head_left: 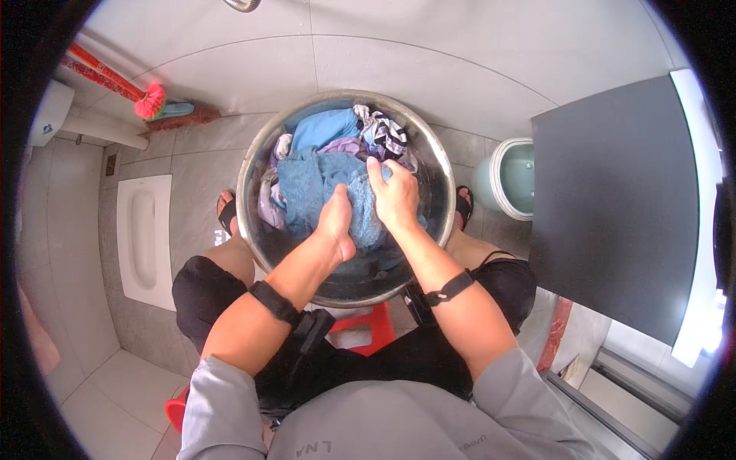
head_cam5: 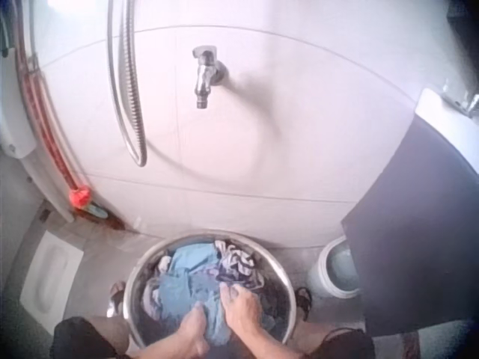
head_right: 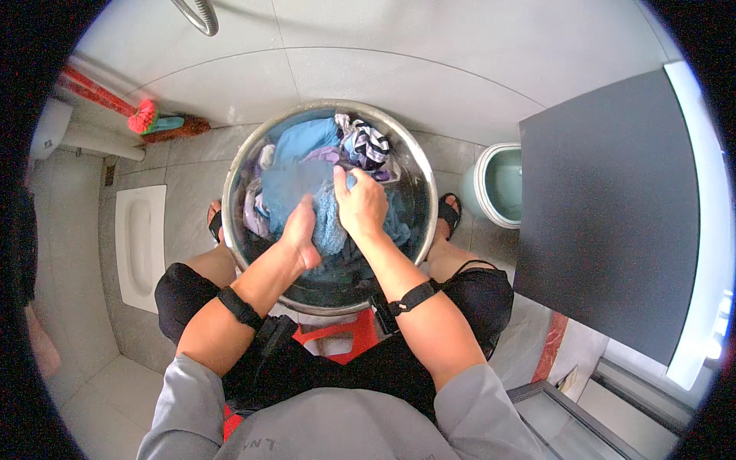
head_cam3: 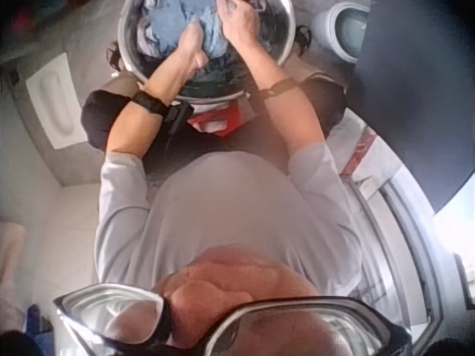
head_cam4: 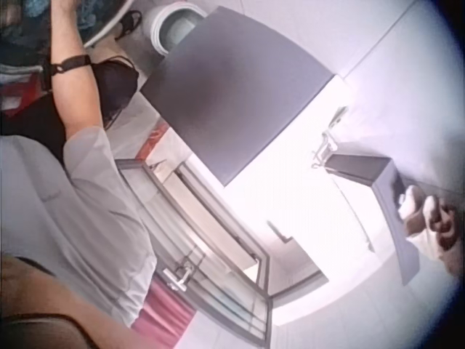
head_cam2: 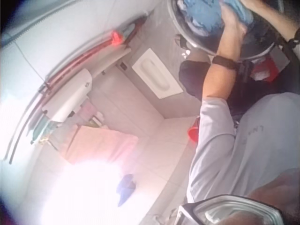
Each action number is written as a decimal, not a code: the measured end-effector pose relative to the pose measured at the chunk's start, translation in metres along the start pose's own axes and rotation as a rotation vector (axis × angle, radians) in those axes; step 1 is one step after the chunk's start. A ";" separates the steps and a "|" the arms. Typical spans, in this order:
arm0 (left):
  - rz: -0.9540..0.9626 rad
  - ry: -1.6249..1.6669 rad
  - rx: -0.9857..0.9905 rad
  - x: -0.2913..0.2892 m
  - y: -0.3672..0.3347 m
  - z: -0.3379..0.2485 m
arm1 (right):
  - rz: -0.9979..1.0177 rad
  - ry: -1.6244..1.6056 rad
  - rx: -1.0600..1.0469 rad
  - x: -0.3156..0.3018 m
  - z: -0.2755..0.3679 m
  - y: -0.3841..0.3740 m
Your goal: The person is washing various items of clothing by hand in a large metal basin, scrubbing them, pouring out used water, and refilling the basin from a faucet.
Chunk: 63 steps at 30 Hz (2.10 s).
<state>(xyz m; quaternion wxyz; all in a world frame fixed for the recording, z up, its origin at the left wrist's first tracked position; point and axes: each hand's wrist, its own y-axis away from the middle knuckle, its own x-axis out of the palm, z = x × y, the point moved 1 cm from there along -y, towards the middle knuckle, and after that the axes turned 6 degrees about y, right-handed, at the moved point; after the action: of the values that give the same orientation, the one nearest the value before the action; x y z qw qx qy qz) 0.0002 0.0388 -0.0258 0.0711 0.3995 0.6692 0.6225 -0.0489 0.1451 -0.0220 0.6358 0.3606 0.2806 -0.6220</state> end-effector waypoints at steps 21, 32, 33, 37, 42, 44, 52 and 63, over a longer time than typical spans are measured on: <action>0.116 -0.020 0.030 -0.015 -0.020 -0.001 | -0.064 -0.027 -0.138 0.007 -0.013 0.002; 0.188 0.064 0.211 -0.034 -0.018 -0.036 | -0.038 -0.290 -0.445 -0.020 0.056 0.059; 0.261 0.008 0.259 -0.035 -0.013 -0.040 | -0.037 -0.270 -0.529 -0.027 0.064 0.071; 0.366 0.224 0.027 -0.019 0.006 -0.034 | -0.112 -0.215 -0.708 -0.021 0.058 0.072; 0.084 -0.103 0.057 -0.002 -0.001 -0.003 | -0.090 0.026 -0.199 -0.001 -0.007 0.003; 0.089 -0.052 -0.020 -0.005 0.000 -0.005 | 0.004 0.008 -0.033 0.007 -0.012 0.003; 0.105 0.032 0.082 -0.026 -0.015 -0.027 | 0.127 -0.363 -0.027 -0.005 0.022 0.027; 0.213 -0.042 0.243 -0.027 0.008 -0.023 | -0.111 -0.193 -0.771 -0.025 0.058 0.074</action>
<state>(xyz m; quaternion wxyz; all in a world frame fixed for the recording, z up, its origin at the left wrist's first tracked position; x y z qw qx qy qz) 0.0080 0.0033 -0.0243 -0.0302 0.4868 0.6916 0.5327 0.0179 0.1104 0.0400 0.7134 0.0199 0.4516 -0.5355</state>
